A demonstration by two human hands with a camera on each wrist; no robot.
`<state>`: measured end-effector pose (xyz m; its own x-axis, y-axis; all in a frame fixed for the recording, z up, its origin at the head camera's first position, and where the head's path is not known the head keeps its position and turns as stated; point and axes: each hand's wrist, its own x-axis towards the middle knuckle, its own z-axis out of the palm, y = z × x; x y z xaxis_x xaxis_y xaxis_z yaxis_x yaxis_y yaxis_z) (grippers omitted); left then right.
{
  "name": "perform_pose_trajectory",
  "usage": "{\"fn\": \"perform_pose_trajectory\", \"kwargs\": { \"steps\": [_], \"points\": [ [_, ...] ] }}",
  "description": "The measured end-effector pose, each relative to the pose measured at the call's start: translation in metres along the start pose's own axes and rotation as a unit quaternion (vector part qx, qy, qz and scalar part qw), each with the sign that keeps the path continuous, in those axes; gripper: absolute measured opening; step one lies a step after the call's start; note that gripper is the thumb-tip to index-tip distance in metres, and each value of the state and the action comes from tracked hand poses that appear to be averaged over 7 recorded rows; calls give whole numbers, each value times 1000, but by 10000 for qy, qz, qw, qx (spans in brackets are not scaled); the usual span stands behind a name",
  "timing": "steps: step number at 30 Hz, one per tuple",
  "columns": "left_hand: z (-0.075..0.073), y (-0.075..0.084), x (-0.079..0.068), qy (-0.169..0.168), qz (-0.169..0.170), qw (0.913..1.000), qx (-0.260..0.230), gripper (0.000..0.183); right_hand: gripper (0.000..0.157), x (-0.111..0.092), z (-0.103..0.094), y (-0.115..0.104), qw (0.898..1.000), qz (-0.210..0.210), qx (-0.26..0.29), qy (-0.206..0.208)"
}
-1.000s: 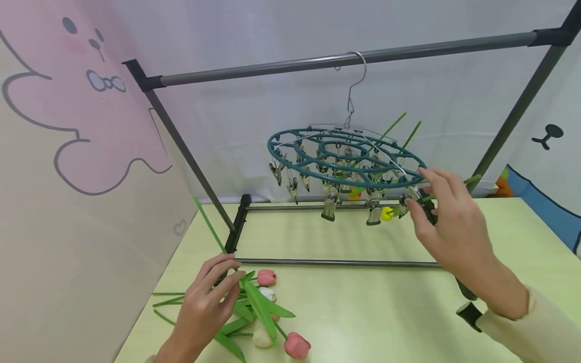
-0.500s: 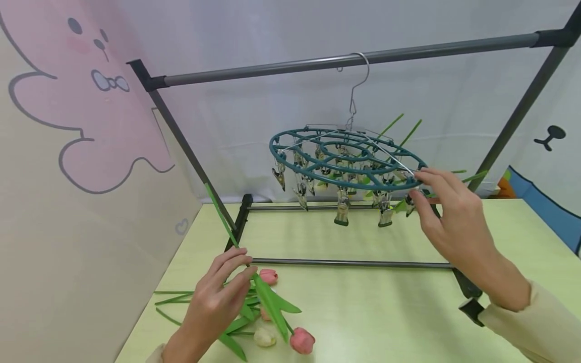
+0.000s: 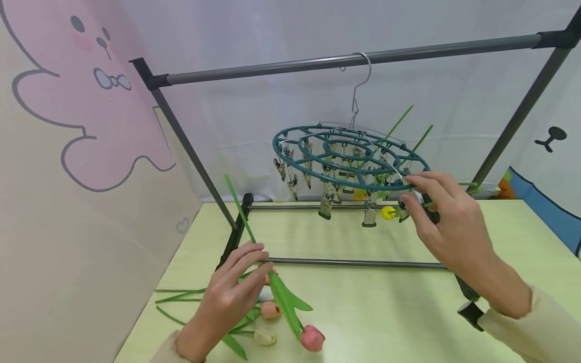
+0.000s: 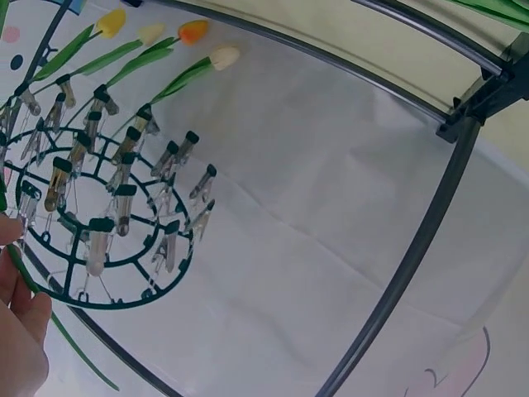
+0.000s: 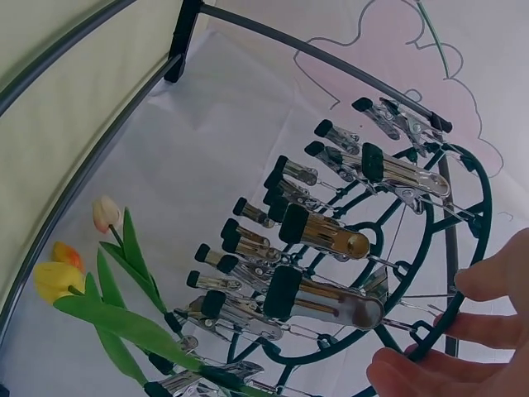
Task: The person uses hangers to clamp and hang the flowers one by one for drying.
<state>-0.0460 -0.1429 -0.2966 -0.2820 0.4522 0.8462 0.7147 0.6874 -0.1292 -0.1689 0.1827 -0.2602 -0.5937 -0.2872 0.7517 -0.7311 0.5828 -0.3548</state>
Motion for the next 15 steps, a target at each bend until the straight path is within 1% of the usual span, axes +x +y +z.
{"fn": "perform_pose_trajectory", "kwargs": {
  "steps": [8, 15],
  "points": [
    [3, 0, 10, 33, 154, 9999, 20, 22, 36, -3, -1, -5, 9996, -146, 223, 20],
    [8, 0, 18, 25, 393, 9992, 32, 21, 40, -5, 0, -7, 9998, -140, 127, 29]
  ]
}}
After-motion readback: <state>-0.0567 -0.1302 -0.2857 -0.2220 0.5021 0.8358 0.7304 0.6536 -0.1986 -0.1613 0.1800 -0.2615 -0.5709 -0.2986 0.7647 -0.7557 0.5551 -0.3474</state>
